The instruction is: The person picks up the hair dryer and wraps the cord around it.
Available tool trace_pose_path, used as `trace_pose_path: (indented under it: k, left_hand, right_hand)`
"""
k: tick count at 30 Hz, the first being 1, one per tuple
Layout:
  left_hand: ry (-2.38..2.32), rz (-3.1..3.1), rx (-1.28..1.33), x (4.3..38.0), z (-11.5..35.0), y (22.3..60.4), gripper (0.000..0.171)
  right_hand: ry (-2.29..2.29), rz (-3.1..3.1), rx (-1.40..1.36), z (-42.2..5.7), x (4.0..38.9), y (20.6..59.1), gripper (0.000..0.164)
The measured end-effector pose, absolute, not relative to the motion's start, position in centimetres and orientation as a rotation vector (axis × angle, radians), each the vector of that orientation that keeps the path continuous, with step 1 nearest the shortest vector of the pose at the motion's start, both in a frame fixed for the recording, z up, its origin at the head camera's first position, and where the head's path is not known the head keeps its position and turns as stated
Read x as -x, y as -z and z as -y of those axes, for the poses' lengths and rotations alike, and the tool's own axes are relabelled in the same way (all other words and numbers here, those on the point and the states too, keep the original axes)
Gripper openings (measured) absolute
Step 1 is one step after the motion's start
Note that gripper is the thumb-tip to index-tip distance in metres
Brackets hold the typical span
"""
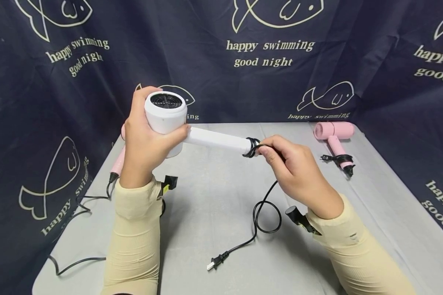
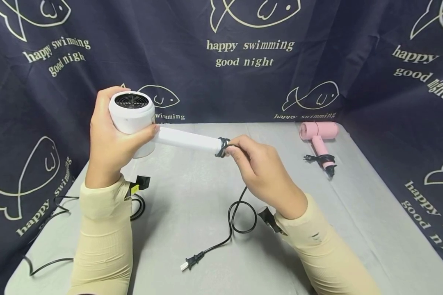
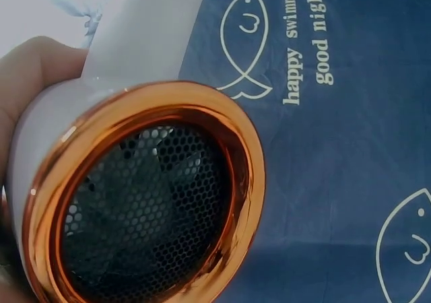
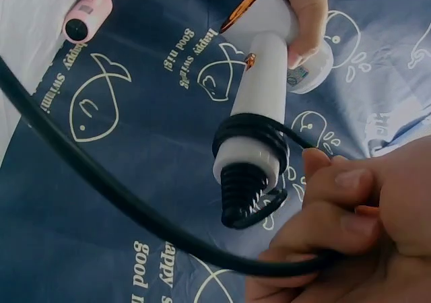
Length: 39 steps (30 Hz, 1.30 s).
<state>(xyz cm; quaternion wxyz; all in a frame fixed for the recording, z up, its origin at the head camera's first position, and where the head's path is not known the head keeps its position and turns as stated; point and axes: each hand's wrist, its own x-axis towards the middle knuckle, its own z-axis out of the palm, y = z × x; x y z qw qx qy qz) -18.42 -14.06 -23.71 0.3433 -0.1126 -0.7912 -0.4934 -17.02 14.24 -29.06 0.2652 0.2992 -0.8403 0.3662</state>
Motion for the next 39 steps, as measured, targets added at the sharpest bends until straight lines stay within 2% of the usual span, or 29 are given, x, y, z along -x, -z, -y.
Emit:
trace_pose_path:
  k: [4, 12, 23, 30, 39]
  left_hand:
    - [1.309, 2.058, 0.387, 18.2, 14.0, 23.5, 0.068]
    - [1.422, 1.977, 0.604, 18.6, 14.4, 23.7, 0.068]
    - [1.457, 1.893, 0.662, 18.3, 14.6, 23.5, 0.069]
    - [1.504, 1.818, 0.785, 18.4, 14.9, 23.4, 0.071]
    - [1.585, 1.747, 0.793, 18.3, 14.8, 23.4, 0.073]
  right_hand:
    - [-1.040, 2.263, -0.790, -13.8, 16.1, 27.9, 0.004]
    - [-1.159, 2.269, -0.760, -13.9, 15.3, 26.3, 0.011]
    - [-1.223, 2.267, -0.860, -14.4, 15.7, 26.1, 0.011]
    - [-1.308, 2.237, -0.962, -14.5, 15.8, 26.3, 0.012]
    - [-1.466, 2.242, -1.023, -14.6, 16.0, 26.7, 0.012]
